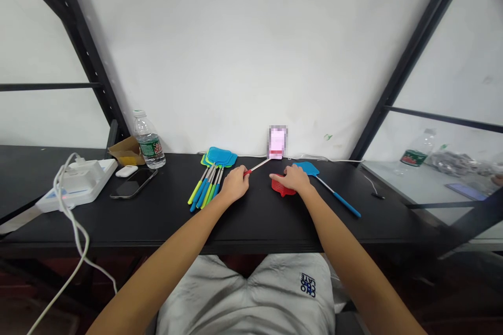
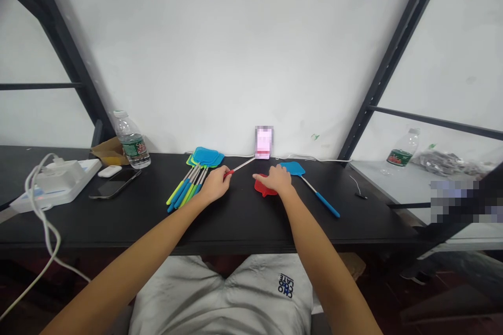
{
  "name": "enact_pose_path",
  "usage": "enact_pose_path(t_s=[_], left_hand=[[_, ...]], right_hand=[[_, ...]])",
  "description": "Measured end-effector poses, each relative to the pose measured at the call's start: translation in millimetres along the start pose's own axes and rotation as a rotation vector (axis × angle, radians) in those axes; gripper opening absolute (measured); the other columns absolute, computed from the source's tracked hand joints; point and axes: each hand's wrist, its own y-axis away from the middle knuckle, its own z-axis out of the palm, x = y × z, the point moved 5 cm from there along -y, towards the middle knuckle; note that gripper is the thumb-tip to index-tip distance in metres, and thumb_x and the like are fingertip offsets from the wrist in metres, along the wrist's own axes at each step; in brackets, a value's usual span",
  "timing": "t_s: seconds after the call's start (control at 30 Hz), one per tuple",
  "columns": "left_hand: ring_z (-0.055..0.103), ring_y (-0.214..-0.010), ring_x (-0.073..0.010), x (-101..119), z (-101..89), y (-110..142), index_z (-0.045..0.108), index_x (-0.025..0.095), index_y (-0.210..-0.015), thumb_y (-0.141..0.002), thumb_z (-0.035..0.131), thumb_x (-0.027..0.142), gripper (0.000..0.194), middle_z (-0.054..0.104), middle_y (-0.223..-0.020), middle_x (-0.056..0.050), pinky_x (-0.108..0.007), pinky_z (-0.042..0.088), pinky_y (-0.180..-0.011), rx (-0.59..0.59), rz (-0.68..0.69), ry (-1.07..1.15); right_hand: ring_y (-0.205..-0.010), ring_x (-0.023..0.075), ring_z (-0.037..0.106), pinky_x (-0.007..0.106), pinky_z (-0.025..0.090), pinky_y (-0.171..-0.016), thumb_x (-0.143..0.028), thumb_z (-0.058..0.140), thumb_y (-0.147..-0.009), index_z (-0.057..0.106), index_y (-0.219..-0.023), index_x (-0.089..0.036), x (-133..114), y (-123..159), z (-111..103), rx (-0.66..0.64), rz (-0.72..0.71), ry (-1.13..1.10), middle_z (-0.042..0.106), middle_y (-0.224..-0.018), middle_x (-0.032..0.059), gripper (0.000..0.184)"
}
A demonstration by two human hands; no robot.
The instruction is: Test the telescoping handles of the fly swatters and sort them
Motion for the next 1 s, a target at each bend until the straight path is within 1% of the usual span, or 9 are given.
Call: enact_pose_path(t_s=[0.13, 0.27, 0.37, 0.47, 0.57, 0.67, 0.77, 0.87, 1.0], left_hand=[[0.062, -0.089, -0.0207, -2, 2.0, -1, 0.057, 0.019, -0.095, -0.092, 0.047, 0.026, 0.012, 0.066, -0.092, -0.008, -0.031, 0.045, -0.077, -0.001, -0.021, 0.005], [0.063, -0.087, -0.0203, -3, 4.5, -2, 0.057, 0.019, -0.095, -0.092, 0.048, 0.027, 0.012, 0.067, -0.092, -0.008, -0.030, 0.045, -0.076, -0.011, -0.024, 0.003], [0.063, -0.085, -0.0202, -3, 5.0, -2, 0.059, 0.020, -0.095, -0.092, 0.047, 0.029, 0.015, 0.067, -0.091, -0.007, -0.030, 0.045, -0.074, -0.015, -0.015, -0.006], [0.063, -0.084, -0.0193, 0, 3.8, -1, 0.062, 0.021, -0.095, -0.094, 0.046, 0.033, 0.020, 0.069, -0.092, -0.006, -0.029, 0.044, -0.074, -0.025, 0.018, 0.005], [0.063, -0.084, -0.0186, 2, 1.8, 0, 0.064, 0.023, -0.095, -0.094, 0.045, 0.038, 0.024, 0.070, -0.092, -0.005, -0.028, 0.043, -0.071, -0.040, 0.023, 0.009], [0.063, -0.083, -0.0186, 2, 0.5, 0, 0.064, 0.023, -0.093, -0.093, 0.047, 0.040, 0.025, 0.070, -0.091, -0.005, -0.027, 0.042, -0.068, -0.046, 0.004, -0.001], [0.062, -0.080, -0.0184, 2, -0.2, 1, 0.064, 0.023, -0.090, -0.092, 0.048, 0.039, 0.022, 0.069, -0.089, -0.004, -0.027, 0.040, -0.065, -0.045, -0.002, -0.003], [0.061, -0.078, -0.0182, 3, -0.7, 3, 0.063, 0.023, -0.087, -0.091, 0.049, 0.038, 0.021, 0.068, -0.086, -0.004, -0.027, 0.038, -0.063, -0.059, 0.012, 0.002], [0.060, -0.075, -0.0182, 7, -2.0, 4, 0.062, 0.023, -0.081, -0.091, 0.048, 0.042, 0.025, 0.067, -0.082, -0.003, -0.026, 0.035, -0.060, -0.094, 0.035, -0.001]], right_hand=[[-0.118, 0.0371, 0.048, 0.041, 0.040, -0.092, -0.083, 0.059, -0.063, 0.061, -0.118, -0.014, -5, 5, 0, -0.084, -0.074, 0.044, 0.054, -0.125, 0.0205, 0.088], [-0.119, 0.0374, 0.049, 0.042, 0.041, -0.092, -0.081, 0.065, -0.058, 0.058, -0.120, -0.013, -3, 4, -1, -0.129, -0.062, 0.047, 0.054, -0.125, 0.0207, 0.093], [-0.113, 0.0359, 0.055, 0.039, 0.044, -0.087, -0.078, 0.068, -0.059, 0.059, -0.119, -0.011, -1, 3, 0, -0.177, -0.025, 0.024, 0.058, -0.121, 0.0208, 0.090], [-0.104, 0.0330, 0.061, 0.035, 0.046, -0.081, -0.075, 0.064, -0.067, 0.065, -0.109, -0.011, -2, 3, 2, -0.196, -0.008, -0.003, 0.064, -0.113, 0.0197, 0.077], [-0.100, 0.0315, 0.064, 0.035, 0.046, -0.079, -0.068, 0.046, -0.086, 0.069, -0.102, -0.010, 1, 1, 1, -0.107, 0.066, -0.039, 0.067, -0.107, 0.0206, 0.064], [-0.103, 0.0322, 0.065, 0.037, 0.046, -0.081, -0.051, 0.026, -0.098, 0.069, -0.106, -0.006, 14, -2, -5, 0.052, 0.208, -0.115, 0.067, -0.107, 0.0252, 0.063], [-0.102, 0.0338, 0.065, 0.039, 0.046, -0.083, -0.044, 0.021, -0.100, 0.069, -0.107, -0.003, 37, -4, -12, 0.175, 0.335, -0.214, 0.067, -0.105, 0.0286, 0.064], [-0.101, 0.0358, 0.065, 0.042, 0.046, -0.084, -0.043, 0.021, -0.099, 0.068, -0.110, -0.004, 60, -3, -21, 0.279, 0.443, -0.282, 0.066, -0.106, 0.0295, 0.062], [-0.100, 0.0372, 0.065, 0.044, 0.046, -0.084, -0.043, 0.018, -0.099, 0.068, -0.110, -0.006, 72, 0, -28, 0.379, 0.474, -0.326, 0.067, -0.104, 0.0283, 0.063]])
